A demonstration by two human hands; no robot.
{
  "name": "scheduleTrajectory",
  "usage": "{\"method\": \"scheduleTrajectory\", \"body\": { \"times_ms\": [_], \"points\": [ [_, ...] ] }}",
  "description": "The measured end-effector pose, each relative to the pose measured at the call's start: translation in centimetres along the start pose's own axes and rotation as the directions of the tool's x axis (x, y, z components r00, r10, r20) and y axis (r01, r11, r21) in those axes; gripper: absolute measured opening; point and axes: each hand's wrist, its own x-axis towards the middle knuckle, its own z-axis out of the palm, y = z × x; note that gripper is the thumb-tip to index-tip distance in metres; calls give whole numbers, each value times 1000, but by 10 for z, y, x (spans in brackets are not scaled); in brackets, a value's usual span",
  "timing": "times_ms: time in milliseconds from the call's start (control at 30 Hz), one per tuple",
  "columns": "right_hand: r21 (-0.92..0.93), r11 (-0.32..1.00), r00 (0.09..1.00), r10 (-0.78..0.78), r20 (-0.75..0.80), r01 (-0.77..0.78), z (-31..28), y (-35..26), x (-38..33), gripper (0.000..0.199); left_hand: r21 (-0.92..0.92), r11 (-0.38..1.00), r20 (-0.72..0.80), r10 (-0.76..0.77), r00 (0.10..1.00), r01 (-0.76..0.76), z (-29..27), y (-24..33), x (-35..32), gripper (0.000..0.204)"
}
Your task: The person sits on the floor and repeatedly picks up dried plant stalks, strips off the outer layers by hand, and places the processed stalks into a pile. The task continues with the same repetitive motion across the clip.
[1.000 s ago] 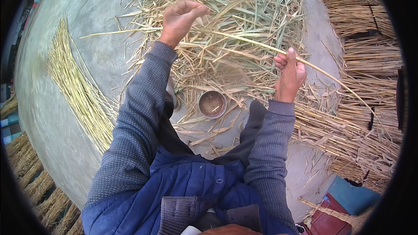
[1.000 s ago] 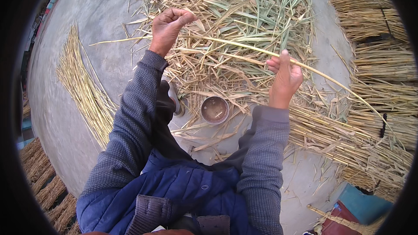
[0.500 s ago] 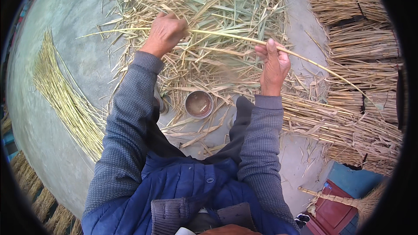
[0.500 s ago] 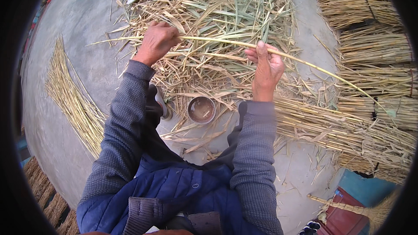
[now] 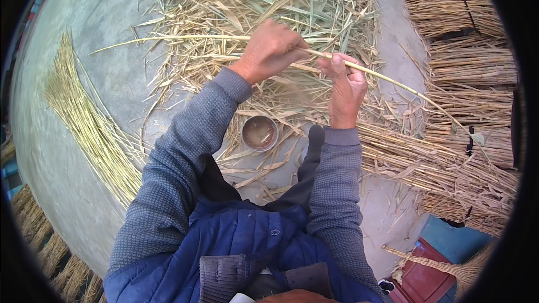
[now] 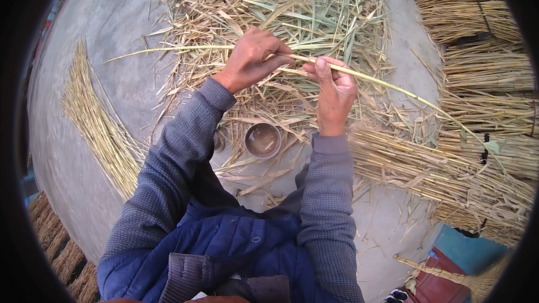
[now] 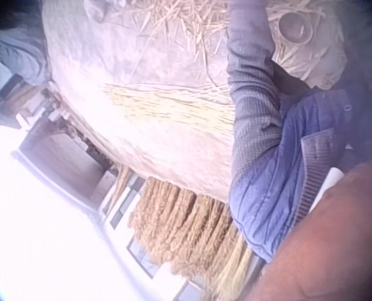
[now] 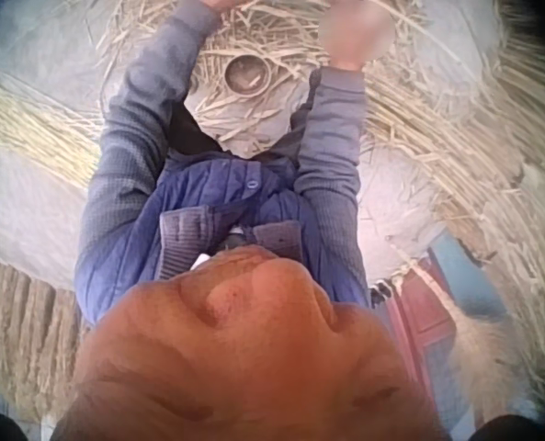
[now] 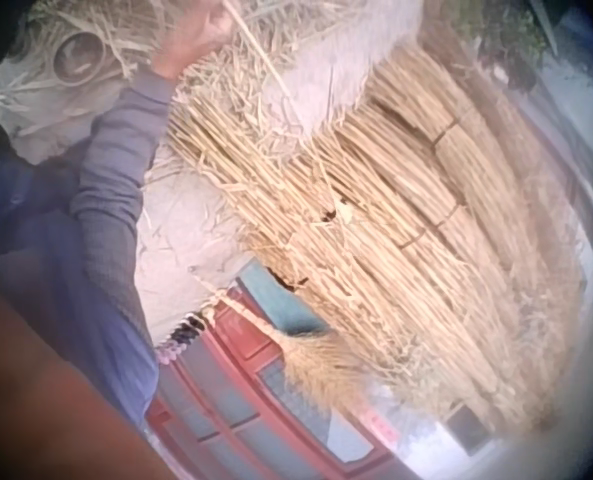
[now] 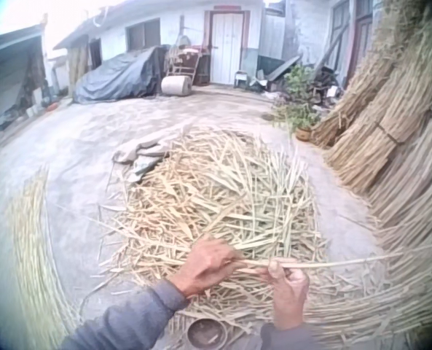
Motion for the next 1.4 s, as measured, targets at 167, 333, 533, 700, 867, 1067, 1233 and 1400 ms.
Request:
{"method": "scheduleTrajectory", "body": {
  "times_ms": [167, 333, 533, 700, 867, 1067, 1233, 1400],
  "points": [
    [15, 996, 996, -85, 36, 85, -1, -1, 7, 30, 11, 1000, 3, 25, 1000, -25, -7, -7, 5, 17],
    [-67, 990, 993, -120, 16, 121, 4, 5, 4, 27, 5, 999, -82, 42, 996, -42, 6, -3, 2, 16],
    [-91, 994, 995, -70, -73, 63, 4, 6, 0, 25, -287, 935, -43, -229, 972, 208, 3, -4, 2, 19],
    [-125, 990, 993, -72, -96, 60, -9, 4, 4, 29, -13, 986, -15, -167, 986, 167, -4, -23, -3, 32],
    [-123, 991, 993, -64, -101, 52, -20, -3, 7, 30, -131, 927, 230, -317, 920, 352, -14, -48, -13, 30],
    [-130, 991, 996, -37, -80, 26, -23, -9, 5, 33, -436, 662, 324, -516, 793, 609, -13, -55, -19, 21],
    [-47, 999, 999, -8, -36, 6, -23, -7, 4, 27, -500, 565, 332, -575, 748, 656, -15, -52, -20, 17],
    [-50, 999, 999, -14, -37, 12, -33, -5, 6, 26, -754, 297, 237, -709, 665, 586, -33, -53, -17, 17]
  ]
}}
